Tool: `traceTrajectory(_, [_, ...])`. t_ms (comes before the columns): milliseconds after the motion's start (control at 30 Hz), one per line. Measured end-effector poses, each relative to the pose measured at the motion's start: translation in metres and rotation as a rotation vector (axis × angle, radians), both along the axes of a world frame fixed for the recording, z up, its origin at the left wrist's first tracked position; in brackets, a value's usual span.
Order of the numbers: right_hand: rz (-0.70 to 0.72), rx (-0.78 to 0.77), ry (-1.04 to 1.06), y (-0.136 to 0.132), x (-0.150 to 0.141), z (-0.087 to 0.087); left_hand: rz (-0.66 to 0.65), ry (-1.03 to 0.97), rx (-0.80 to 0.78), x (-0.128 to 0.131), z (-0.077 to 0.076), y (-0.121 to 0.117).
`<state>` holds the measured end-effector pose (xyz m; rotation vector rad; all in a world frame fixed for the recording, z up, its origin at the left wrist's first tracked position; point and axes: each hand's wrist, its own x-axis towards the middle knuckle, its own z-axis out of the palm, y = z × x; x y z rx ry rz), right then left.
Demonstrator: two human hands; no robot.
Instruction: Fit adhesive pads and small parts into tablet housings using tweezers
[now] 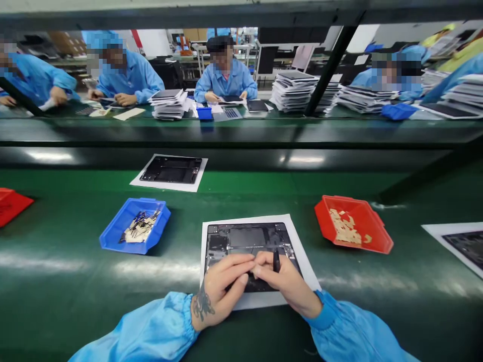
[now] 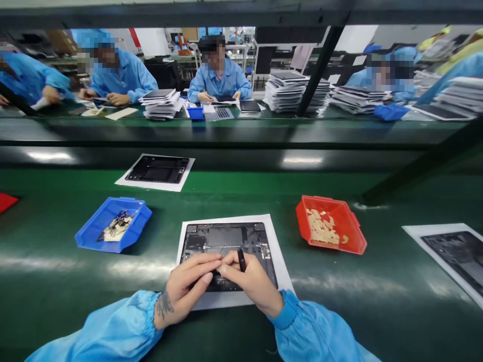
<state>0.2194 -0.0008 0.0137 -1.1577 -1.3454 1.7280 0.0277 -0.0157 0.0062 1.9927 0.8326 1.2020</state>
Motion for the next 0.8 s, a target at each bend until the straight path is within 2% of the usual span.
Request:
traceTrajectory(133, [0.011, 0.028, -0.099, 0.0, 0.002, -0.007, 0.105, -0.079, -0.218, -0.002, -0.008, 0.002])
traceTrajectory(300, [0.023, 0.063, -0.129, -0.001, 0.001, -0.01, 0.081, -0.211, -0.445, 0.0, -0.019, 0.008])
traceTrajectory(433, [0.026, 0.125, -0.156, 0.0, 0.001, -0.012, 0.058, -0.249, -0.52, 0.002, -0.024, 0.009])
traceTrajectory(600, [0.03, 0.121, -0.143, 0.001, 0.0, -0.011, 0.034, -0.273, -0.603, 0.002, -0.026, 0.006])
traceTrajectory(800, [0.045, 0.168, -0.184, 0.0, 0.0, -0.014, 0.066, -0.252, -0.567, 0.005, -0.026, 0.008])
